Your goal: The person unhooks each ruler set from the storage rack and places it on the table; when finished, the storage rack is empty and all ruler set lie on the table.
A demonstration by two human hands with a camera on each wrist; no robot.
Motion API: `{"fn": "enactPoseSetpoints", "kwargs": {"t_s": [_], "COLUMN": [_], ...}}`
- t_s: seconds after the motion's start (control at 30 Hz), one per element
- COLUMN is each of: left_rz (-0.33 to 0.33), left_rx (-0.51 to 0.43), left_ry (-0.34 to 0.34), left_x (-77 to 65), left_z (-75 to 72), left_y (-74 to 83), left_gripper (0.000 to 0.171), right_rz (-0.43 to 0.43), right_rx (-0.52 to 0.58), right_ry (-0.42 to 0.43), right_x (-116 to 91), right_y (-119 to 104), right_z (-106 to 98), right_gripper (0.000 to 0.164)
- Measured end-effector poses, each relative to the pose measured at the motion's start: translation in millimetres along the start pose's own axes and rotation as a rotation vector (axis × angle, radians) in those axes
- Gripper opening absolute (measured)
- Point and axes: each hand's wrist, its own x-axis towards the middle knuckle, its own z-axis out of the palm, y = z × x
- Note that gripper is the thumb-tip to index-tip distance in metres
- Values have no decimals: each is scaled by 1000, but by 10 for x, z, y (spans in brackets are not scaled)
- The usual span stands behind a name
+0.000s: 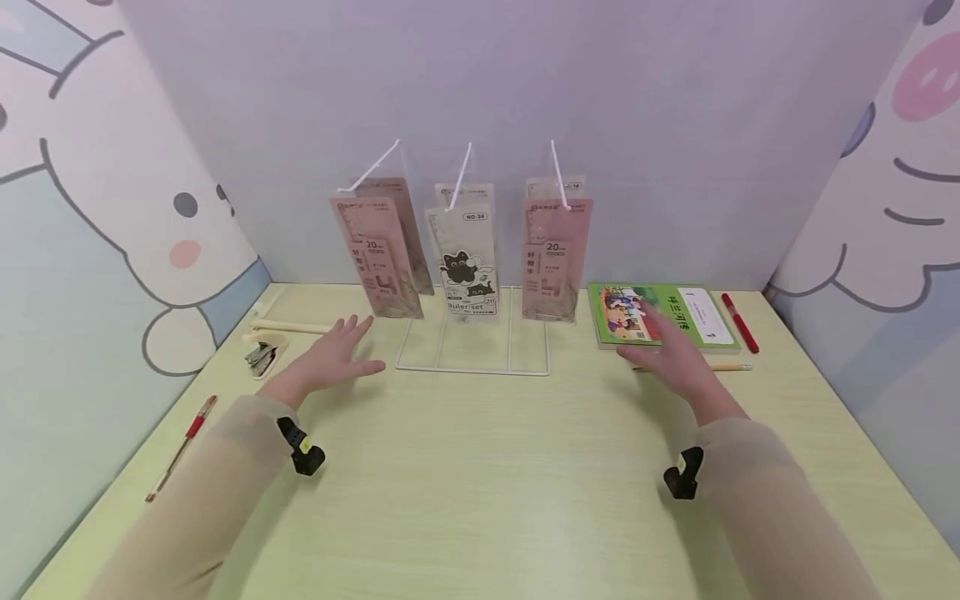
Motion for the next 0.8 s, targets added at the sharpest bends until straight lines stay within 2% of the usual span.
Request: {"fn": "enactPoseSetpoints", "kwargs": {"t_s": [0.13, 0.23, 0.53, 0.63, 0.8], "left_rz": [16, 19, -24, -34, -49], "left_rx": [-54, -49, -43, -46, -73], "left_ry": [-3, 10, 64, 86, 138], "left_x": [35, 68, 121, 127, 146], "left_z": [106, 184, 391, 449, 525], "left_y": [31, 67, 143, 147, 149], "left_gripper": [100, 98, 90, 88, 85], "right_rz": [-38, -73, -207, -241, -235], "right_rx": [32, 80, 202, 213, 226], "right_ry": [52, 94, 276, 302, 300], "right_x": [26, 54, 178, 203, 229], "right_y": [-78, -173, -520, -623, -737], "right_z": [77, 118, 226, 241, 235], "right_gripper": [91, 88, 84, 84, 86]}}
